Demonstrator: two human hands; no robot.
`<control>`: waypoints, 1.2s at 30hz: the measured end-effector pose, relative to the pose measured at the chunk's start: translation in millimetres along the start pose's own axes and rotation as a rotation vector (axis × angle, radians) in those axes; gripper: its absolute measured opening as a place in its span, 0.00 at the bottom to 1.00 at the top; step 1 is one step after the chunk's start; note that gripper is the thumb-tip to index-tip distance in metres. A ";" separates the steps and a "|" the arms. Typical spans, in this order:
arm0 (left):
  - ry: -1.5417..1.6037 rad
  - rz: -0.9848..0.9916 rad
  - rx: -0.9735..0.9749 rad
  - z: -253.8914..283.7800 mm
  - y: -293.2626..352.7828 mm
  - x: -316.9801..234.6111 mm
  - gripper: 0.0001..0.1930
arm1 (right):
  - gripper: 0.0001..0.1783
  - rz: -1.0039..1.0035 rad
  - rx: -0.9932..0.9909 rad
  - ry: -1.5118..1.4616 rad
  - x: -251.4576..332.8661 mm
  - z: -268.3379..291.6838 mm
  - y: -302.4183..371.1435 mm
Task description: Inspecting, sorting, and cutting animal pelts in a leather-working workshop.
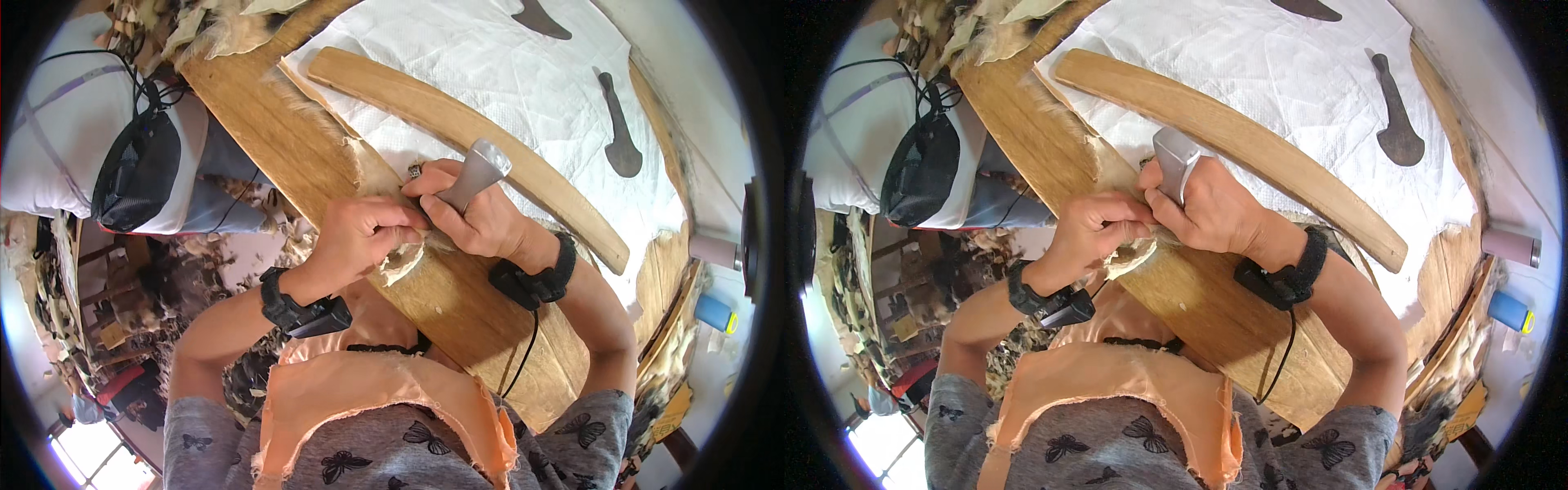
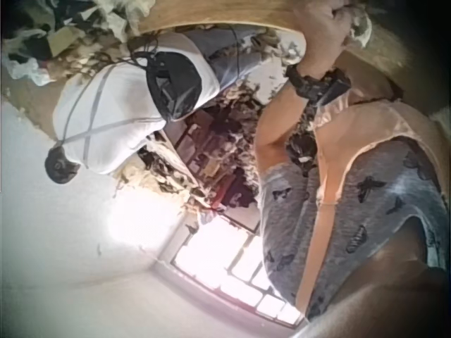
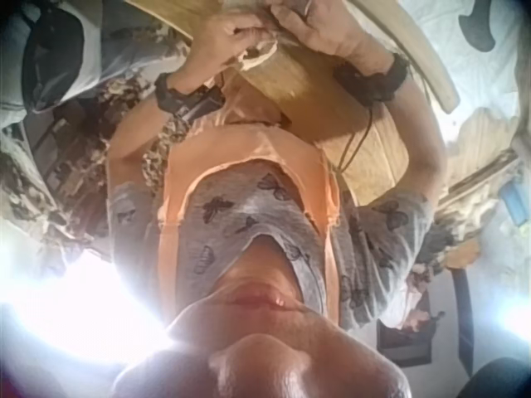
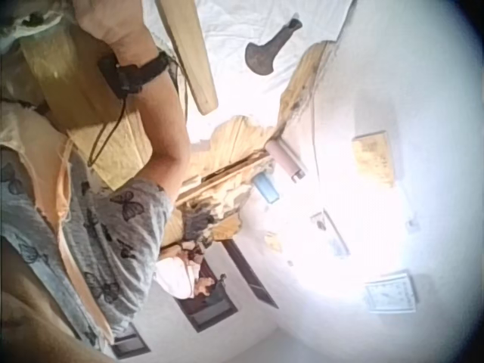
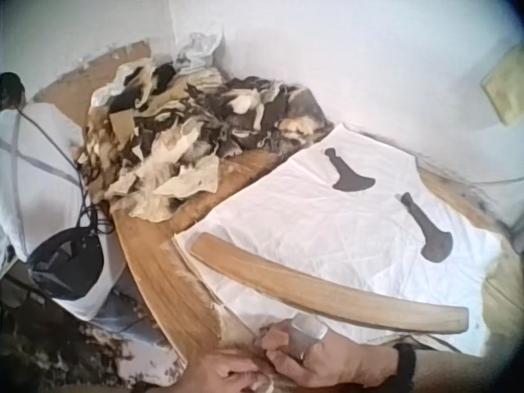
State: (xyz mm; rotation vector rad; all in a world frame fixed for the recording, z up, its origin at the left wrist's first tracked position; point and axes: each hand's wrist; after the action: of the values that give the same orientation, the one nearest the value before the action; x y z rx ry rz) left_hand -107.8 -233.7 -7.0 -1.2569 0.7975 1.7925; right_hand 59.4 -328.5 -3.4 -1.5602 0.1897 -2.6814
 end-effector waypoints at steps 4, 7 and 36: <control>0.159 -0.007 -0.021 1.2 -2.1 -1.0 0.12 | 0.07 0.263 -0.113 0.166 -8.7 -5.4 -9.7; 0.226 0.074 0.027 9.8 -2.4 -5.2 0.08 | 0.07 0.435 -0.154 0.329 -14.6 -7.1 -22.3; 0.698 -0.450 -0.180 120.3 14.4 -47.4 0.08 | 0.12 -0.094 -0.256 0.077 -3.4 -23.1 -68.4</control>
State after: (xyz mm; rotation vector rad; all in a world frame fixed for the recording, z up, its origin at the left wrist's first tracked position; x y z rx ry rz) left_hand -165.4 -151.9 76.2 -2.0431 0.6442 1.0739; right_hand 43.3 -258.3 -9.3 -1.5633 0.4926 -2.8894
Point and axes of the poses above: each hand's wrist, its own y-axis away from the middle knuckle, its own z-axis out of the back of the hand, x = y × z, and after that the axes turned 4 degrees about -x, right-handed
